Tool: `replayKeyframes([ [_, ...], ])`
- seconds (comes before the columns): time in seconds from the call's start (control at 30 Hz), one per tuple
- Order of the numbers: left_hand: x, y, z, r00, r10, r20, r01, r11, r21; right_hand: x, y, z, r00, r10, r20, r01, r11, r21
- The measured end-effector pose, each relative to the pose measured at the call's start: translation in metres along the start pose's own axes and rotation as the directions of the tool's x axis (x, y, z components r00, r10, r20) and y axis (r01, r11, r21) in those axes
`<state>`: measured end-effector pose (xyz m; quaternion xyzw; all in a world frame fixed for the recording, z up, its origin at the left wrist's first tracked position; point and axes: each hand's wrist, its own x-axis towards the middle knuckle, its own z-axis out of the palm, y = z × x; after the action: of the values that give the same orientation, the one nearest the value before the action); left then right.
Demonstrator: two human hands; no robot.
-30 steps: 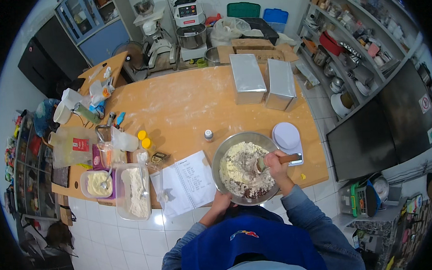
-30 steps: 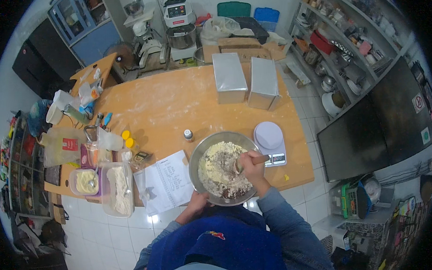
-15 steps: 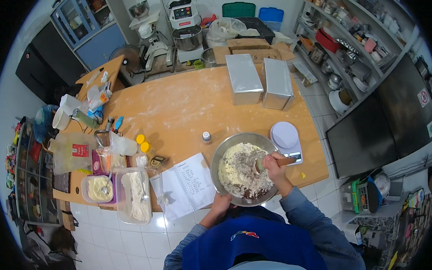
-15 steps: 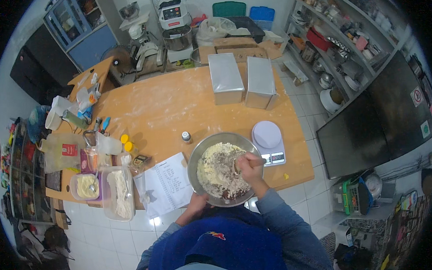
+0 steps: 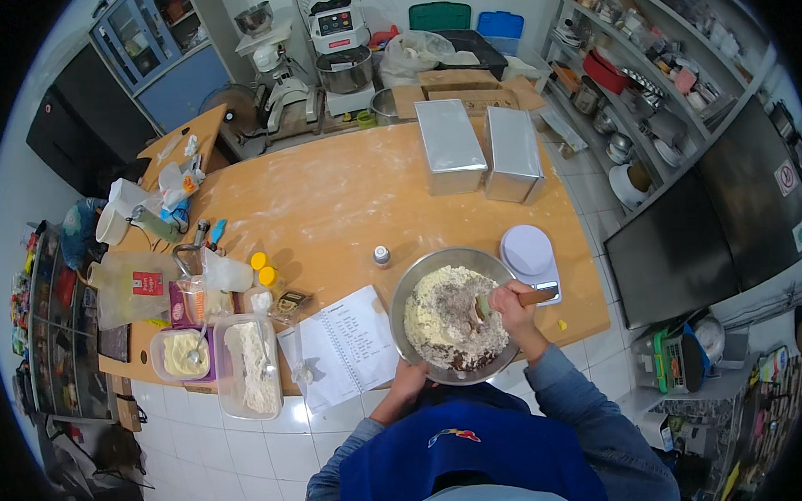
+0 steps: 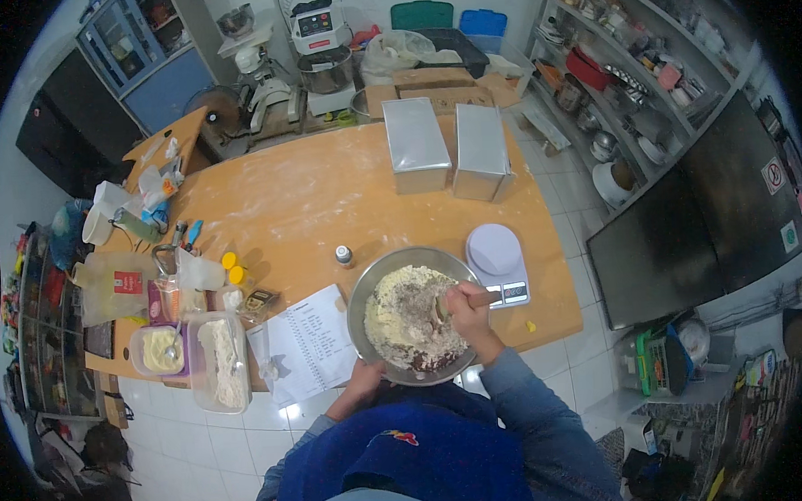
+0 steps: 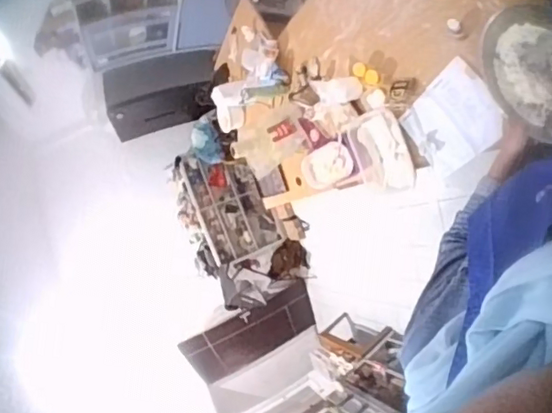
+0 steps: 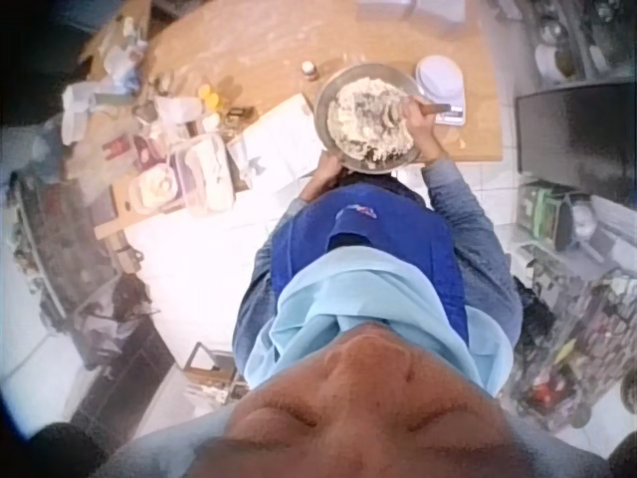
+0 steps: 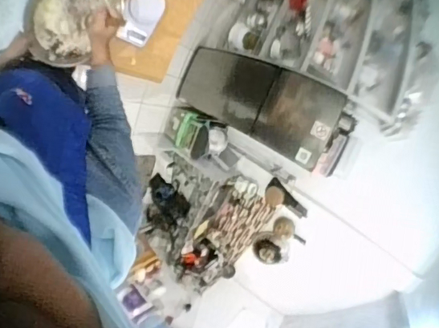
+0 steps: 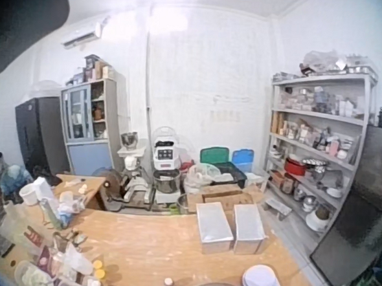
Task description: The person adds powder from a yellow container into a spoon and pours it into a mixing bowl containing ingredients, refers to a notebook, and kemudian mixes the ingredients in the bowl using a wooden spatula.
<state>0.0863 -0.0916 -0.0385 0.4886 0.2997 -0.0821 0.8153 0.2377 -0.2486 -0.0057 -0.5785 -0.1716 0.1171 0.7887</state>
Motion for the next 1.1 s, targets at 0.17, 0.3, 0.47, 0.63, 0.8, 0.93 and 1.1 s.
replayKeyframes([
  [0.17, 0.002, -0.005, -0.001, 0.999, -0.031, -0.041, 0.032, 0.999, 0.032, -0.004, 0.014, 0.038, 0.995, -0.093, -0.040, 0.096, 0.993, 0.067],
  [0.3, 0.005, -0.010, -0.007, 1.000, -0.002, -0.030, 0.001, 0.999, -0.034, -0.026, 0.000, 0.030, 0.987, 0.100, 0.122, -0.117, 0.982, 0.148],
  [0.47, 0.000, 0.002, -0.004, 0.999, -0.048, -0.015, 0.048, 0.999, 0.016, -0.008, -0.017, 0.006, 0.999, 0.015, 0.047, -0.014, 1.000, -0.010],
  [0.63, -0.001, 0.003, 0.001, 1.000, 0.009, -0.029, -0.007, 0.996, 0.085, 0.006, 0.010, 0.031, 0.985, -0.162, -0.051, 0.157, 0.983, -0.094],
  [0.8, 0.003, -0.005, -0.004, 0.999, 0.054, 0.005, -0.054, 0.999, 0.008, -0.019, 0.010, 0.034, 0.994, -0.002, 0.107, -0.014, 0.989, 0.150],
  [0.93, 0.003, -0.004, -0.004, 0.999, 0.041, -0.006, -0.041, 0.999, -0.013, -0.017, -0.005, 0.010, 0.984, 0.159, 0.075, -0.163, 0.985, 0.050],
  [1.1, 0.002, -0.001, -0.001, 0.999, 0.042, 0.000, -0.042, 0.999, 0.004, 0.012, 0.006, 0.015, 0.993, -0.095, -0.072, 0.088, 0.992, -0.094],
])
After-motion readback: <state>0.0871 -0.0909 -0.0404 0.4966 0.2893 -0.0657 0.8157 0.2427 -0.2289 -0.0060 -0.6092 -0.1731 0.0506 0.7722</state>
